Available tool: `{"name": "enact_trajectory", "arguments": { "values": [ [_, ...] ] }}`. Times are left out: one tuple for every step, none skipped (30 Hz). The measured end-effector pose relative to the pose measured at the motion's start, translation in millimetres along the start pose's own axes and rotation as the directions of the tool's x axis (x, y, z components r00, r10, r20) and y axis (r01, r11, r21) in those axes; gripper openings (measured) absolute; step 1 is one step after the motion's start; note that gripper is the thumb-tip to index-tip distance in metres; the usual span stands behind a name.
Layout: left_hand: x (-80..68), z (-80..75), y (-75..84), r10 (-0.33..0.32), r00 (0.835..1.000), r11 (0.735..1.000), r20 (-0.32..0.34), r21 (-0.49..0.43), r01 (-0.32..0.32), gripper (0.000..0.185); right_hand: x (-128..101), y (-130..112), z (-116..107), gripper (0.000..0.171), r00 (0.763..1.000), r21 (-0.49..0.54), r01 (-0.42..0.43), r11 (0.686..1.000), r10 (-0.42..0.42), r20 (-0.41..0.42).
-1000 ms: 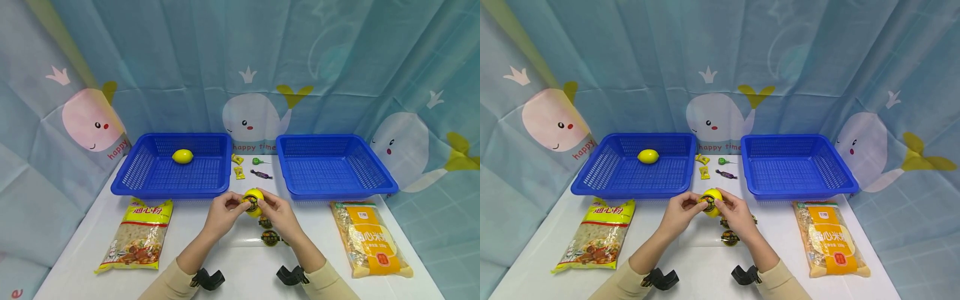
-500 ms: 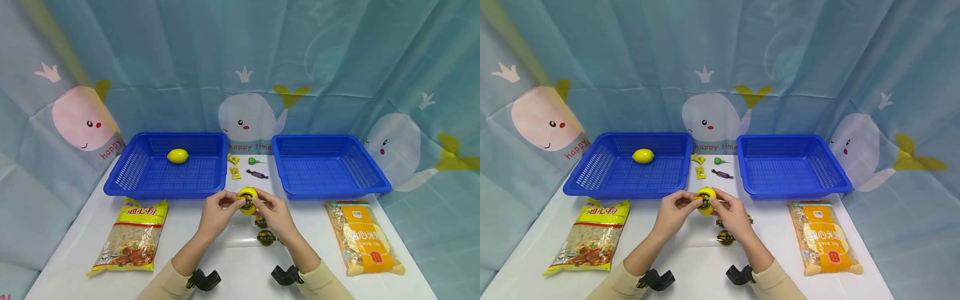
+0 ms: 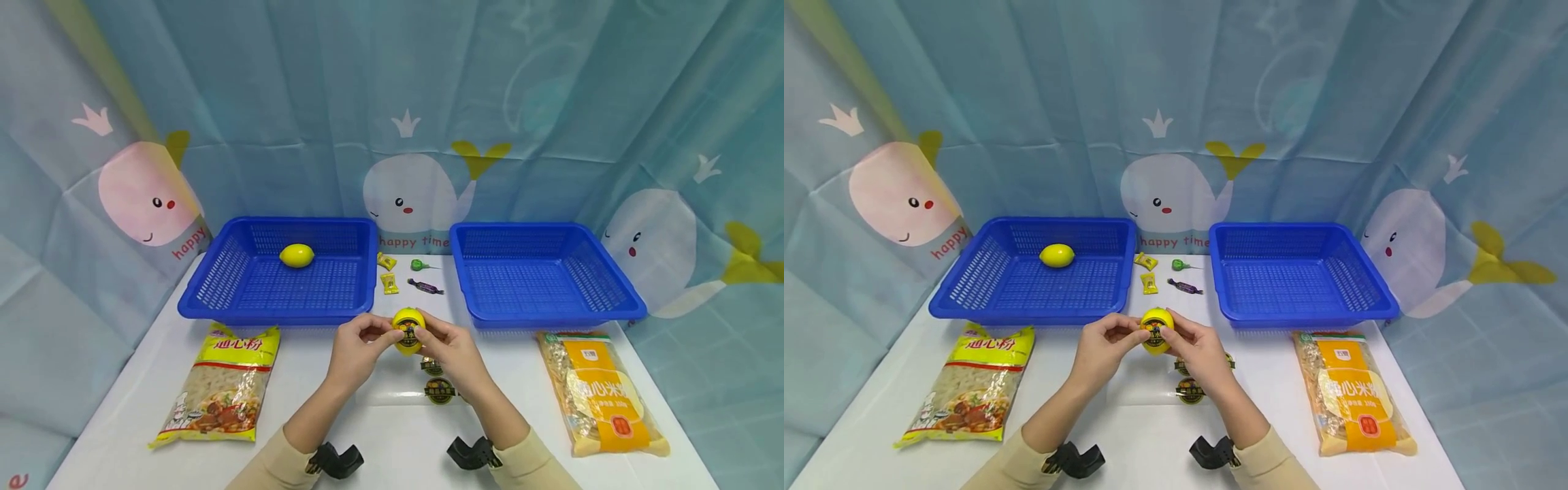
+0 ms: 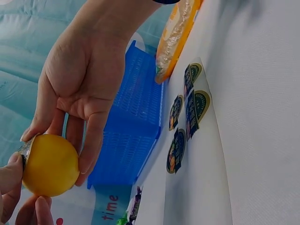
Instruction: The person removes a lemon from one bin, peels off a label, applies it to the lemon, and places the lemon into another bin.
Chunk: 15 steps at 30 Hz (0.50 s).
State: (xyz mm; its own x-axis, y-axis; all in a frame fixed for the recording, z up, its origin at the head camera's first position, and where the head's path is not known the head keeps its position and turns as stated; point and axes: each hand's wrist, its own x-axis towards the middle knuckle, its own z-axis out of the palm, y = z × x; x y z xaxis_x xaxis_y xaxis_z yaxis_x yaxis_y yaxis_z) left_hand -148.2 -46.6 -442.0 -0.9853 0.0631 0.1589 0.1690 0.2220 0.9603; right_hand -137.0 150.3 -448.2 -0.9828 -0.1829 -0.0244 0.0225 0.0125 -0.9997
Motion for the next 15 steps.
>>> {"name": "enact_trajectory", "arguments": {
  "values": [
    [0.1,0.0,-0.2,0.000,1.000,1.000,0.004,-0.005,0.000,0.020,-0.2,-0.3,-0.2,0.052,1.000,0.009,-0.007,1.000,0.007,-0.004],
    [0.1,-0.1,-0.1,0.001,1.000,1.000,0.006,-0.007,-0.001,0.020,-0.3,-0.7,-0.3,0.051,1.000,0.019,-0.014,1.000,0.014,-0.008],
    [0.1,-0.2,0.2,0.000,1.000,1.000,0.008,-0.012,0.000,0.020,-0.3,-1.0,-0.3,0.051,1.000,0.030,-0.020,0.999,0.020,-0.009],
    [0.1,-0.3,0.7,0.000,1.000,1.000,0.009,-0.017,0.001,0.020,-0.2,-1.3,-0.4,0.050,1.000,0.040,-0.024,0.999,0.024,-0.010],
    [0.4,-0.5,0.7,-0.002,1.000,1.000,0.012,-0.022,0.003,0.020,-0.1,-1.5,-0.5,0.050,1.000,0.051,-0.028,0.998,0.029,-0.010],
    [0.6,-0.7,0.8,-0.005,1.000,1.000,0.014,-0.028,0.005,0.020,-0.1,-1.8,-0.6,0.049,0.999,0.060,-0.031,0.998,0.032,-0.010],
    [0.8,-0.9,1.0,-0.005,1.000,0.999,0.016,-0.034,0.006,0.020,-0.1,-1.9,-0.7,0.049,0.999,0.067,-0.032,0.997,0.033,-0.009],
    [1.0,-1.1,1.1,-0.008,1.000,0.999,0.017,-0.042,0.009,0.020,-0.2,-2.1,-0.7,0.049,0.999,0.072,-0.033,0.997,0.033,-0.007],
    [1.5,-1.4,0.9,-0.012,1.000,0.998,0.021,-0.055,0.013,0.019,-0.3,-2.2,-1.0,0.048,0.999,0.077,-0.032,0.996,0.033,-0.006],
    [2.1,-1.5,0.6,-0.017,1.000,0.998,0.023,-0.066,0.018,0.019,-0.4,-2.2,-1.2,0.048,0.999,0.079,-0.032,0.996,0.033,-0.005],
    [2.6,-1.6,0.2,-0.022,0.999,0.997,0.026,-0.079,0.024,0.019,-0.6,-2.3,-1.6,0.047,0.999,0.081,-0.033,0.996,0.033,-0.005],
    [3.0,-1.8,0.1,-0.029,0.999,0.995,0.029,-0.093,0.031,0.019,-0.7,-2.3,-1.8,0.047,0.999,0.083,-0.033,0.996,0.033,-0.005],
    [3.6,-1.9,-0.3,-0.038,0.999,0.994,0.032,-0.105,0.041,0.019,-0.7,-2.3,-2.1,0.046,0.999,0.090,-0.035,0.995,0.036,-0.005],
    [4.3,-2.0,-0.8,-0.047,0.998,0.992,0.035,-0.117,0.050,0.019,-0.6,-2.3,-2.3,0.046,0.999,0.098,-0.037,0.994,0.038,-0.005],
    [4.9,-2.0,-1.0,-0.057,0.998,0.989,0.037,-0.133,0.061,0.019,-0.6,-2.3,-2.5,0.046,0.999,0.112,-0.039,0.993,0.040,-0.004]
  ]
}}
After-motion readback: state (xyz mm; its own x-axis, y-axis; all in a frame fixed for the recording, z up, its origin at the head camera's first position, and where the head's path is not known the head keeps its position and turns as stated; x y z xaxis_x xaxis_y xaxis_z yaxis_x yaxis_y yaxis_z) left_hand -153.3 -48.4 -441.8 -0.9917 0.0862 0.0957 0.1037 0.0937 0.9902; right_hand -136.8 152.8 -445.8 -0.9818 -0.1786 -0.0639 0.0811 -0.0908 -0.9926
